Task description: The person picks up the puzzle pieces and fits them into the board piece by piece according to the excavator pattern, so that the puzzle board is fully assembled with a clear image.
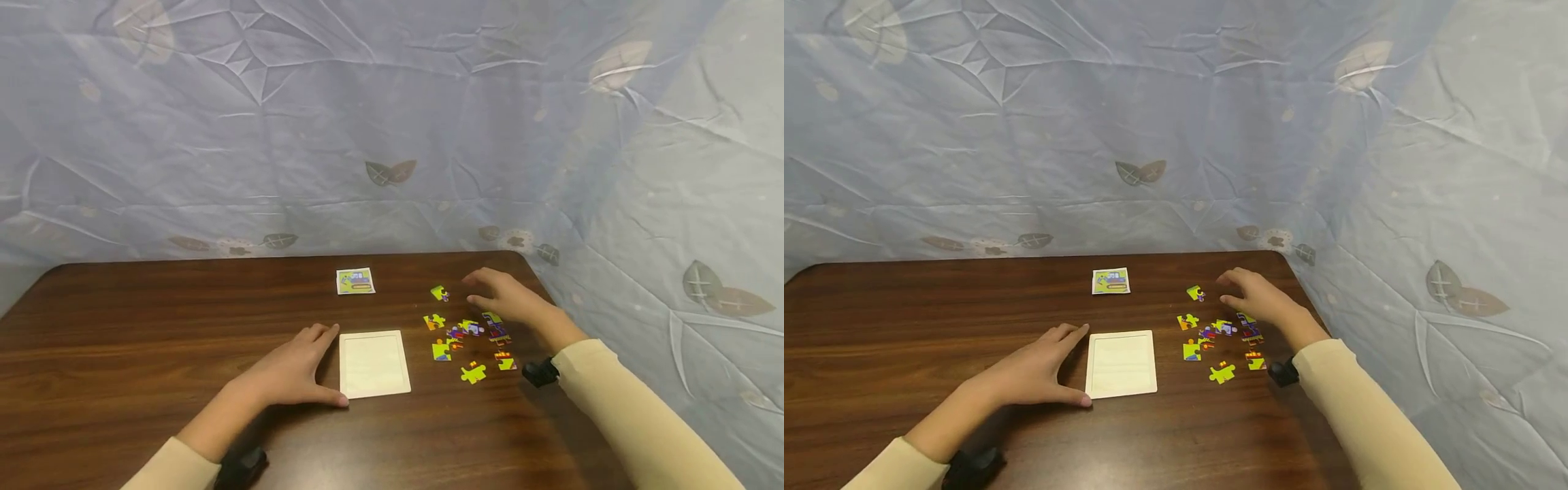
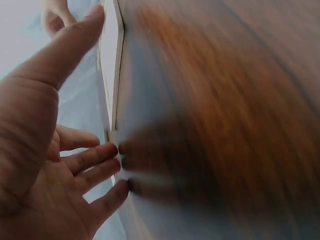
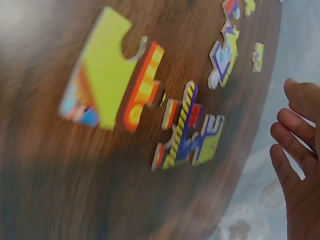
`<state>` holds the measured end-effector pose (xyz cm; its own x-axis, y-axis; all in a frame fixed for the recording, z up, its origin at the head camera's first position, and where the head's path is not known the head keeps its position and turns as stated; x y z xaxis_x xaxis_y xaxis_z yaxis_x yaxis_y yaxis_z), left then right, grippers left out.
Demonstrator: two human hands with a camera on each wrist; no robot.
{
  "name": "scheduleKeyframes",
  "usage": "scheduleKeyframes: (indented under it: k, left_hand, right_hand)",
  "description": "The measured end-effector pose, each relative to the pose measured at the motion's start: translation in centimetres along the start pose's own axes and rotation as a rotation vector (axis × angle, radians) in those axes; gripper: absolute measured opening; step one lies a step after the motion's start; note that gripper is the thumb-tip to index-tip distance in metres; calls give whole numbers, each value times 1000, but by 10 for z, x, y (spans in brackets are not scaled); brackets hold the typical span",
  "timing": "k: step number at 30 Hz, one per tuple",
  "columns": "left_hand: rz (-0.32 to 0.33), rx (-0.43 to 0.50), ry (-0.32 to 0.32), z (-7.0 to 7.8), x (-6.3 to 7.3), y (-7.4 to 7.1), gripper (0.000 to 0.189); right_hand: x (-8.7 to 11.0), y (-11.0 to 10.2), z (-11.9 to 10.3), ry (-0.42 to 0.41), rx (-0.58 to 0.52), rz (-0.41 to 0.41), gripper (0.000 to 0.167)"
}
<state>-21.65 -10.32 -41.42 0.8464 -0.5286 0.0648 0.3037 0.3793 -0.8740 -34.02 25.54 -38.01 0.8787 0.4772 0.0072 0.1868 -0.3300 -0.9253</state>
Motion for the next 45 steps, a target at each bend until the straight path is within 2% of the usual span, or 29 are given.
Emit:
scheduleKeyframes:
  k: [3,6,15,23,29,35,45]
  left_hand:
    - [19,-59,58,5,-4,3,127]
    - [33,-109,90,9,-6,5,125]
    - [27,-138,64,6,-11,5,122]
    - [22,-138,58,5,-13,4,126]
    - [18,-139,64,6,-13,3,127]
    - [23,-144,63,7,-12,3,124]
    - [17,-120,46,3,-11,5,124]
  right_hand:
    - [-9,10,2,-5,-7,-17,38]
    - [-15,17,2,-16,-27,-35,36]
    - [-35,29,0,0,-46,-74,41]
    - [-42,35,-8,-14,-47,-78,46]
    - [-46,37,-8,15,-14,-81,39]
    - [-45,36,-6,22,14,-48,30]
    - [-43,36,-4,49,-9,-54,23]
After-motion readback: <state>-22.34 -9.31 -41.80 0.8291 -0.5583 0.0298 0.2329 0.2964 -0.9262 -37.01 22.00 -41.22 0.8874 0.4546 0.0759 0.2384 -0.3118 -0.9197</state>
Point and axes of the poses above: each hand's wrist, its own x-axis away from the middle knuckle, its own y-axis out of the palm, z = x × y, the point moved 6 cm from there along -x, towards the middle knuckle, and after that the axes turned 4 degrees about y, right-handed, at the moved point
